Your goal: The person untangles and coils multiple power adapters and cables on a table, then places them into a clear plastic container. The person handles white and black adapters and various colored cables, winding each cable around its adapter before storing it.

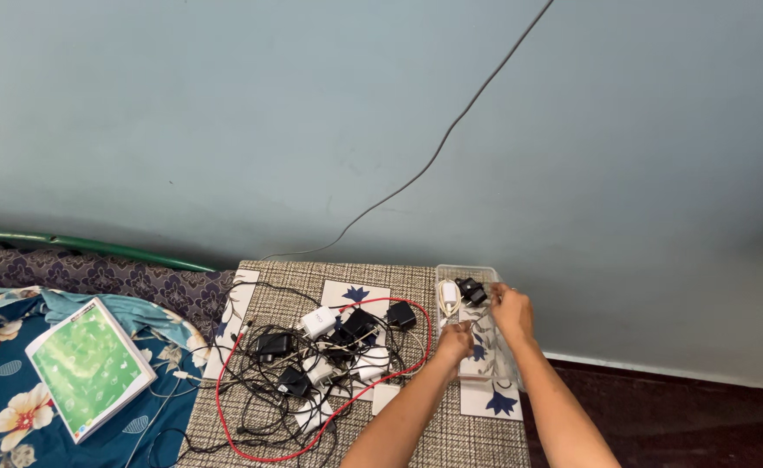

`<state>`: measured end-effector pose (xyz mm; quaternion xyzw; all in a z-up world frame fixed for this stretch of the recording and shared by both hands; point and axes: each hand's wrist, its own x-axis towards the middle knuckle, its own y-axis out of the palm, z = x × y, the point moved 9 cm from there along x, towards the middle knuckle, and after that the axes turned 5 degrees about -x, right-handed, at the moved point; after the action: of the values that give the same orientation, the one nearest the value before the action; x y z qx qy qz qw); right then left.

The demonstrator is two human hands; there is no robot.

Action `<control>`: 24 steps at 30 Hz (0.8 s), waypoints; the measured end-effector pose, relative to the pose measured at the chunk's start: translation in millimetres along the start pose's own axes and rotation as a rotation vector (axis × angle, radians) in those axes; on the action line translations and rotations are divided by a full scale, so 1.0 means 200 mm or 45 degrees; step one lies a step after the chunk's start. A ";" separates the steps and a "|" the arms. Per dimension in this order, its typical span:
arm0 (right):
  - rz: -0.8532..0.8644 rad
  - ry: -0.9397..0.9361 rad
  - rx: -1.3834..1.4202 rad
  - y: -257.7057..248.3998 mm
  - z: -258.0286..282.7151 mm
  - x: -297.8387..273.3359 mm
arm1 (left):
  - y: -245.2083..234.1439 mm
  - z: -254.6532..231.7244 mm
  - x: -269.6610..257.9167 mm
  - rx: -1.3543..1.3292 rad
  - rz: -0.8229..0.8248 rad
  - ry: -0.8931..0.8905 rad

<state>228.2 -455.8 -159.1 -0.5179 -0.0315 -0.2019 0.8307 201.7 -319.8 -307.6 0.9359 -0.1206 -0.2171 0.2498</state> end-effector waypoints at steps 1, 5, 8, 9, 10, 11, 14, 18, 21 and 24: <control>0.006 0.010 -0.007 -0.01 0.00 -0.01 | 0.00 -0.01 -0.01 0.039 -0.010 0.001; 0.078 0.070 -0.099 -0.05 0.05 -0.08 | 0.02 -0.06 -0.06 0.177 -0.031 0.011; 0.109 0.099 -0.123 -0.12 0.12 -0.16 | 0.01 -0.14 -0.15 0.223 -0.052 -0.037; 0.106 0.104 -0.115 -0.15 0.14 -0.18 | 0.00 -0.15 -0.17 0.234 -0.061 -0.062; 0.113 0.120 -0.117 -0.17 0.16 -0.20 | 0.00 -0.18 -0.19 0.256 -0.059 -0.024; 0.121 0.140 -0.121 -0.19 0.18 -0.23 | 0.00 -0.19 -0.20 0.278 -0.055 0.011; 0.127 0.178 -0.116 -0.23 0.23 -0.31 | -0.04 -0.21 -0.19 0.222 0.027 0.060; 0.135 0.232 -0.122 -0.25 0.31 -0.42 | -0.12 -0.24 -0.24 0.110 0.101 0.045; 0.104 0.212 -0.097 -0.24 0.40 -0.48 | -0.22 -0.34 -0.34 0.188 0.062 0.045; 0.137 0.186 -0.109 -0.18 0.52 -0.56 | -0.34 -0.47 -0.45 0.295 0.072 0.100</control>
<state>128.6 -345.0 -110.5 -0.5377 0.0656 -0.1955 0.8175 175.2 -193.7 -238.9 0.9625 -0.1612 -0.1579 0.1505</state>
